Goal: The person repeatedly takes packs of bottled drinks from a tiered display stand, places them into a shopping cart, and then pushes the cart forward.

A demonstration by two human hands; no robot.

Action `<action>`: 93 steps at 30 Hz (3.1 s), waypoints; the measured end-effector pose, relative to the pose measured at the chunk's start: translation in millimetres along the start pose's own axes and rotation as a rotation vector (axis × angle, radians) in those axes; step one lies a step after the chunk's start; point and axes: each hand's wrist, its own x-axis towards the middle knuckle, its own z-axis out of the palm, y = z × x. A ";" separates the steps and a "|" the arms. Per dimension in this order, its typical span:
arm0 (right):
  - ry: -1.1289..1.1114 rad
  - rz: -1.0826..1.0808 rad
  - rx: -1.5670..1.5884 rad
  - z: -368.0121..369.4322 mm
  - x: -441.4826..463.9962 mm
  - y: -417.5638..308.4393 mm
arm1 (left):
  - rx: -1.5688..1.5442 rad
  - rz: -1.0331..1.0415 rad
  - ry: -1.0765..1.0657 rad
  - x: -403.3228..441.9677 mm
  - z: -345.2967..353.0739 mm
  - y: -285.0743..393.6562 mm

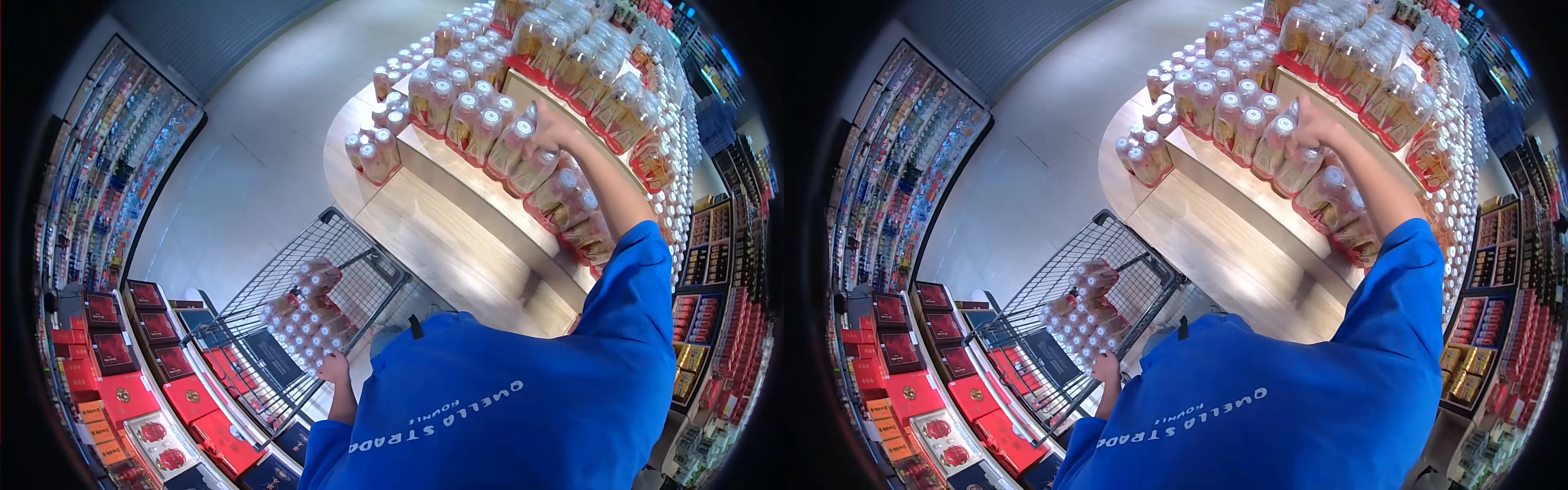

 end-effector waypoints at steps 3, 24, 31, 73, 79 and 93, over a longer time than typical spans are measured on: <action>0.058 -0.020 -0.045 -61.0 -26.4 -21.9 | -0.001 0.010 -0.011 7.9 6.2 -4.1; -0.539 -0.259 0.942 80.6 -160.7 -158.4 | -2.087 0.477 -1.846 -104.5 -184.6 291.1; -1.039 0.073 1.309 238.6 -168.1 -170.9 | -2.079 0.166 -1.523 -110.8 -154.8 193.2; -0.551 0.068 -0.034 557.3 -168.7 -452.3 | -0.260 0.133 -0.132 43.3 -43.8 -136.2; -0.479 0.174 -0.223 611.0 -204.2 -473.0 | -0.258 0.137 -0.203 51.3 -54.6 -138.5; -0.718 0.128 -0.157 660.8 -194.1 -443.2 | -0.245 0.144 -0.296 54.6 -63.2 -134.4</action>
